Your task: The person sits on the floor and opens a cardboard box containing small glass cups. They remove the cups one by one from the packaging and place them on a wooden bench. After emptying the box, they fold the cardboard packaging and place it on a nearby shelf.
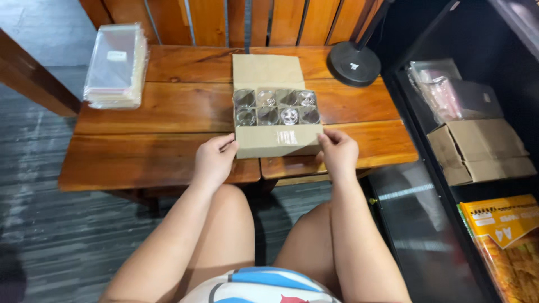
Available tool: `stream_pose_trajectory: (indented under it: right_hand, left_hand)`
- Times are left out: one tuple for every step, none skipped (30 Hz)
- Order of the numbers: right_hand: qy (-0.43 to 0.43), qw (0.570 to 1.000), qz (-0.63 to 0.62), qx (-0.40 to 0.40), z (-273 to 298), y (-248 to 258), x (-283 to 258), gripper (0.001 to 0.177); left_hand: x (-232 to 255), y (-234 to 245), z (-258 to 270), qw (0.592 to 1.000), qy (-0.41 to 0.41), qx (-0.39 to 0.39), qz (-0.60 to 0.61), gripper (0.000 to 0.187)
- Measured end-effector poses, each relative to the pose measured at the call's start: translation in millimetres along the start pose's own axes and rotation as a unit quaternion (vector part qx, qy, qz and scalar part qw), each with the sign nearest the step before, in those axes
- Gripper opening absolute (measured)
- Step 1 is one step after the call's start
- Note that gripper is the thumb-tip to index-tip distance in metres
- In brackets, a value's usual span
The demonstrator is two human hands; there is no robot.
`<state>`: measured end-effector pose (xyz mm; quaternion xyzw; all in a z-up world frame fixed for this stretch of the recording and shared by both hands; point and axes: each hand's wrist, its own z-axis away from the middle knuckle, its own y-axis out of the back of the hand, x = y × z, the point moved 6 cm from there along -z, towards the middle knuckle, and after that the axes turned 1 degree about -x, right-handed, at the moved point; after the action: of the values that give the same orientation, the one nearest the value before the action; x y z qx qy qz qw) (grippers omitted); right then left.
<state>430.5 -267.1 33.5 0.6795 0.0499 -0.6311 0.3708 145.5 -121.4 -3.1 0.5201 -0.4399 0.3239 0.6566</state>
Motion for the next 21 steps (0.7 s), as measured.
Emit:
stream_pose_trajectory:
  right_hand:
    - [-0.001,1.0,0.0,-0.002,-10,-1,12,0.023]
    - [0.01,1.0,-0.004,0.004,-22,0,21,0.022]
    - [0.021,1.0,-0.009,0.01,-34,1,30,0.022]
    - [0.019,1.0,-0.008,0.011,-31,0,29,0.022]
    - [0.017,0.998,-0.058,0.003,-29,-1,28,0.024]
    - [0.016,0.994,-0.107,-0.006,-26,-2,27,0.027]
    - [0.014,0.994,-0.105,-0.007,-24,-3,28,0.027]
    - [0.003,0.99,-0.138,-0.013,-24,-6,28,0.027]
    - [-0.008,0.985,-0.17,-0.019,-25,-8,27,0.028]
    - [-0.007,0.985,-0.17,-0.02,-23,-8,26,0.028]
    - [-0.01,0.982,-0.188,-0.025,-23,-8,26,0.029]
    - [-0.014,0.978,-0.205,-0.031,-21,-8,26,0.03]
    - [-0.015,0.978,-0.205,-0.032,-17,-8,24,0.03]
    - [-0.017,0.977,-0.209,-0.036,-15,-8,22,0.028]
    - [-0.019,0.976,-0.214,-0.04,-13,-8,19,0.026]
    - [-0.017,0.976,-0.214,-0.039,-11,-7,18,0.026]
    - [-0.025,0.974,-0.224,-0.039,-9,-7,17,0.026]
    - [-0.033,0.971,-0.233,-0.039,-7,-6,18,0.026]
    - [-0.033,0.971,-0.233,-0.038,-9,-6,21,0.026]
    - [-0.036,0.969,-0.24,-0.051,-12,-8,24,0.027]
    - [-0.04,0.966,-0.247,-0.064,-16,-10,27,0.028]
  left_hand:
    - [6,4,7,1.0,0.002,0.001,-0.001,0.032]
    - [17,7,12,1.0,-0.024,0.008,0.017,0.031]
    - [28,10,17,0.998,-0.051,0.016,0.034,0.03]
    - [25,8,14,0.998,-0.049,0.015,0.034,0.03]
    - [19,4,12,0.998,-0.019,-0.003,0.058,0.032]
    - [12,1,11,0.996,0.012,-0.02,0.082,0.034]
    - [11,2,14,0.996,0.014,-0.02,0.082,0.034]
    - [8,3,15,0.992,0.042,-0.027,0.119,0.036]
    - [5,4,16,0.985,0.07,-0.033,0.156,0.039]
    - [12,6,22,0.985,0.069,-0.032,0.156,0.039]
    - [20,8,28,0.977,0.076,-0.033,0.195,0.041]
    - [27,10,35,0.968,0.084,-0.033,0.234,0.043]
    - [24,8,35,0.968,0.085,-0.033,0.234,0.043]
    - [24,6,34,0.969,0.073,-0.033,0.232,0.04]
    - [24,4,33,0.971,0.061,-0.034,0.23,0.037]
    - [22,2,31,0.97,0.06,-0.034,0.231,0.037]
    - [18,0,30,0.972,0.068,-0.032,0.222,0.042]
    - [14,-3,30,0.973,0.077,-0.03,0.213,0.047]
    - [13,-3,31,0.973,0.076,-0.03,0.214,0.047]
    - [14,-2,31,0.972,0.074,-0.033,0.221,0.047]
    - [15,-2,31,0.97,0.072,-0.036,0.229,0.048]
